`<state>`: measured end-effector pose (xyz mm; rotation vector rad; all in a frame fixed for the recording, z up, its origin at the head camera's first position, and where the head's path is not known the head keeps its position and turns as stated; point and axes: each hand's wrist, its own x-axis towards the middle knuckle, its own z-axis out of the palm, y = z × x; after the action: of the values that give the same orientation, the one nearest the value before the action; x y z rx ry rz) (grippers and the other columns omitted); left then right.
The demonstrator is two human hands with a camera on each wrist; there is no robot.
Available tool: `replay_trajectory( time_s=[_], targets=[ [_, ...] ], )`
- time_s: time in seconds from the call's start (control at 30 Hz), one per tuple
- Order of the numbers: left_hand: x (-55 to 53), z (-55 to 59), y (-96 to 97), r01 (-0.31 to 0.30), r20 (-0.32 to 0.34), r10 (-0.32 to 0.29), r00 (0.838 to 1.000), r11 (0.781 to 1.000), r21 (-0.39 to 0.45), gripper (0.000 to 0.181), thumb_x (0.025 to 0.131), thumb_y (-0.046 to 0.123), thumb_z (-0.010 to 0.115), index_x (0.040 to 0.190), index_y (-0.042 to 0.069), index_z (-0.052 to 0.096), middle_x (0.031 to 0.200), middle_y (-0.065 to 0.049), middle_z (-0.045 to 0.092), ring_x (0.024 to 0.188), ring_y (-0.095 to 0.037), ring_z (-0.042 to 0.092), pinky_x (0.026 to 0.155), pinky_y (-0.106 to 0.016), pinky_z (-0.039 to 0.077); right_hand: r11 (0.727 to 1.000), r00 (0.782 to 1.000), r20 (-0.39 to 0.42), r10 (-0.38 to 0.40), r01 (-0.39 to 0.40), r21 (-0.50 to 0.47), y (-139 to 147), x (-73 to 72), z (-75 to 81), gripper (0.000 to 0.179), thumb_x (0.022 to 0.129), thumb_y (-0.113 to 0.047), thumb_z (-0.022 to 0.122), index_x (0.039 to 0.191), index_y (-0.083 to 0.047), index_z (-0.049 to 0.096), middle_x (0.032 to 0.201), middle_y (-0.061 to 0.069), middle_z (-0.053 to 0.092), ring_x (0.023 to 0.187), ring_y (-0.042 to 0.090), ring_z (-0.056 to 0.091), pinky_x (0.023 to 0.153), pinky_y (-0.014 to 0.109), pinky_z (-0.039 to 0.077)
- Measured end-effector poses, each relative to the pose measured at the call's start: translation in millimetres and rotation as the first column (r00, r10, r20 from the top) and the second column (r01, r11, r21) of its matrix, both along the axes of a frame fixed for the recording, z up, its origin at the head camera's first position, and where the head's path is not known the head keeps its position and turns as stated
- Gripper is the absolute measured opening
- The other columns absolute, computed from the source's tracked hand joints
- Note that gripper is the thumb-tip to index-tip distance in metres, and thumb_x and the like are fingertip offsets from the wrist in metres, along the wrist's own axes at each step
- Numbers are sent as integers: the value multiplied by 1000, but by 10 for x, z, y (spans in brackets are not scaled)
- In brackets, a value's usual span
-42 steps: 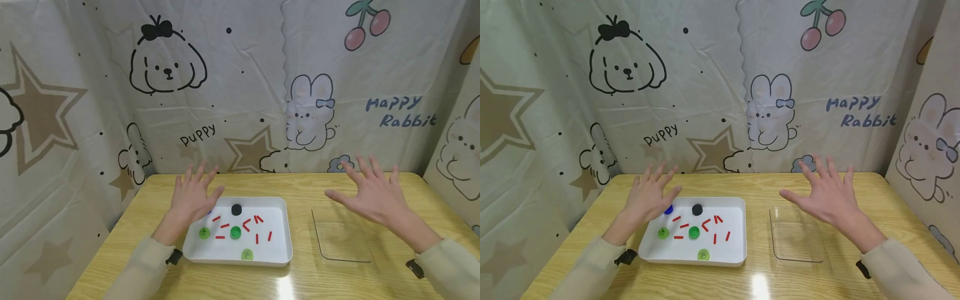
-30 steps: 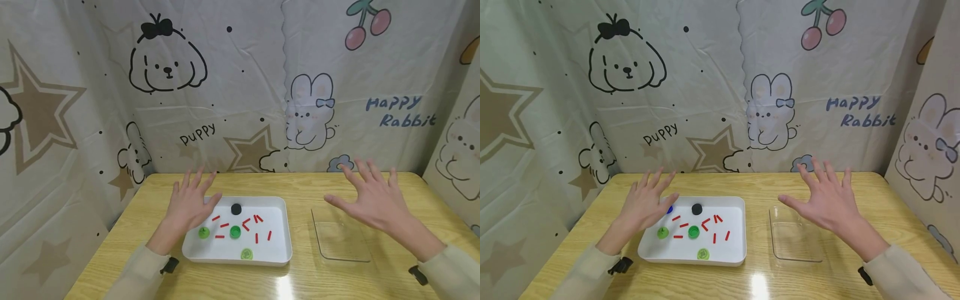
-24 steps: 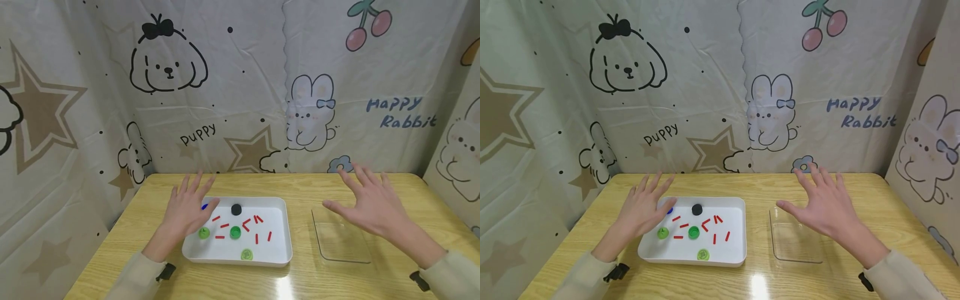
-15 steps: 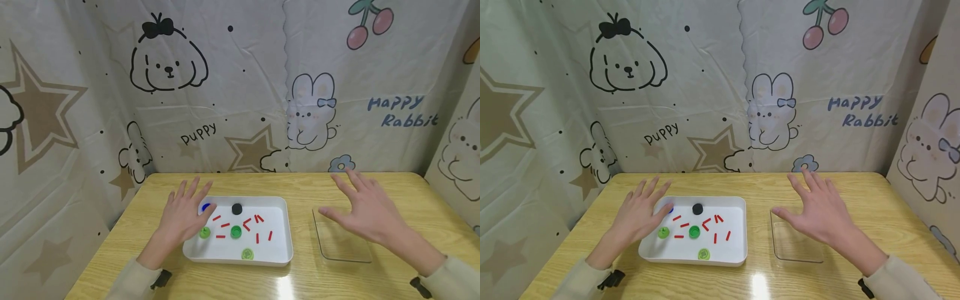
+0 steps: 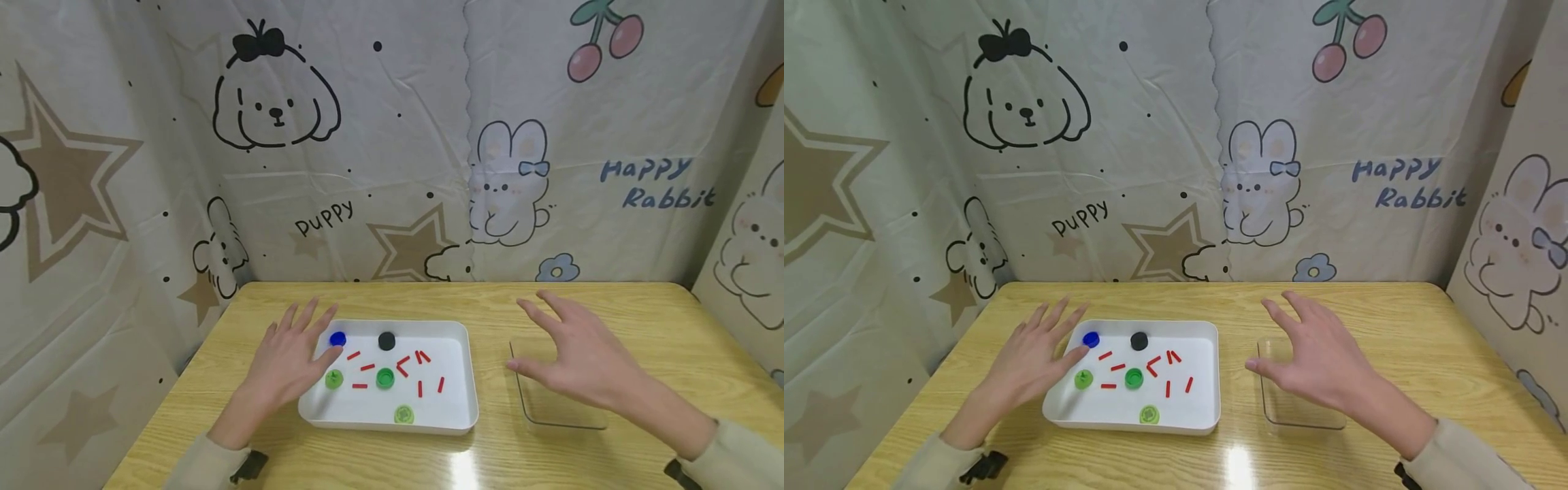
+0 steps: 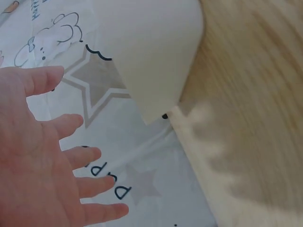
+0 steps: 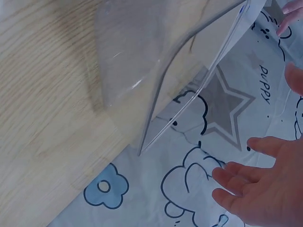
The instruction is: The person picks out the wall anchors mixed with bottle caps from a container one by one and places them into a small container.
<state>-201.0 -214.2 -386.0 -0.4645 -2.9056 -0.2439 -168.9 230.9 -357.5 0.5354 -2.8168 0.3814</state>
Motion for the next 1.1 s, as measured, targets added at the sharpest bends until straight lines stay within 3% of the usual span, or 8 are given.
replay_trajectory(
  time_s=[0.27,0.47,0.7,0.9,1.1],
  targets=[
    [31,-16,-126,49,42,-50,998,999,24,70,102,44,65,163,18,43,169,-19,31,149,-55,32,109,-77,32,998,998,0,58,-58,2,-127,16,20,91,88,-69,73,157,-14,52,147,25,53,132,51,50,104,73,38],
    [5,-42,-243,94,108,-109,988,986,138,73,98,30,72,164,16,42,166,-20,36,148,-54,33,112,-73,31,995,995,8,104,-104,-3,-247,28,48,84,85,-61,80,152,-14,59,128,11,60,109,32,58,87,55,49],
    [-54,-86,-374,108,208,-174,962,950,294,73,96,13,74,161,4,42,161,-21,44,146,-44,43,117,-62,33,989,987,59,149,-149,-16,-403,24,75,79,84,-56,83,148,-15,64,121,4,60,98,23,56,81,46,49],
    [-131,-122,-459,82,280,-206,938,915,396,73,96,11,76,161,6,44,152,-21,55,135,-46,54,106,-63,46,977,973,95,209,-205,-48,-506,-29,79,73,82,-51,86,142,-13,69,120,3,60,99,21,55,84,48,49],
    [-195,-171,-548,87,331,-286,899,859,505,70,94,9,78,156,-1,47,146,-23,59,127,-45,59,97,-56,55,958,945,163,284,-271,-98,-597,-115,62,66,80,-41,91,136,-11,73,115,2,61,99,20,55,84,45,49]
  ],
)
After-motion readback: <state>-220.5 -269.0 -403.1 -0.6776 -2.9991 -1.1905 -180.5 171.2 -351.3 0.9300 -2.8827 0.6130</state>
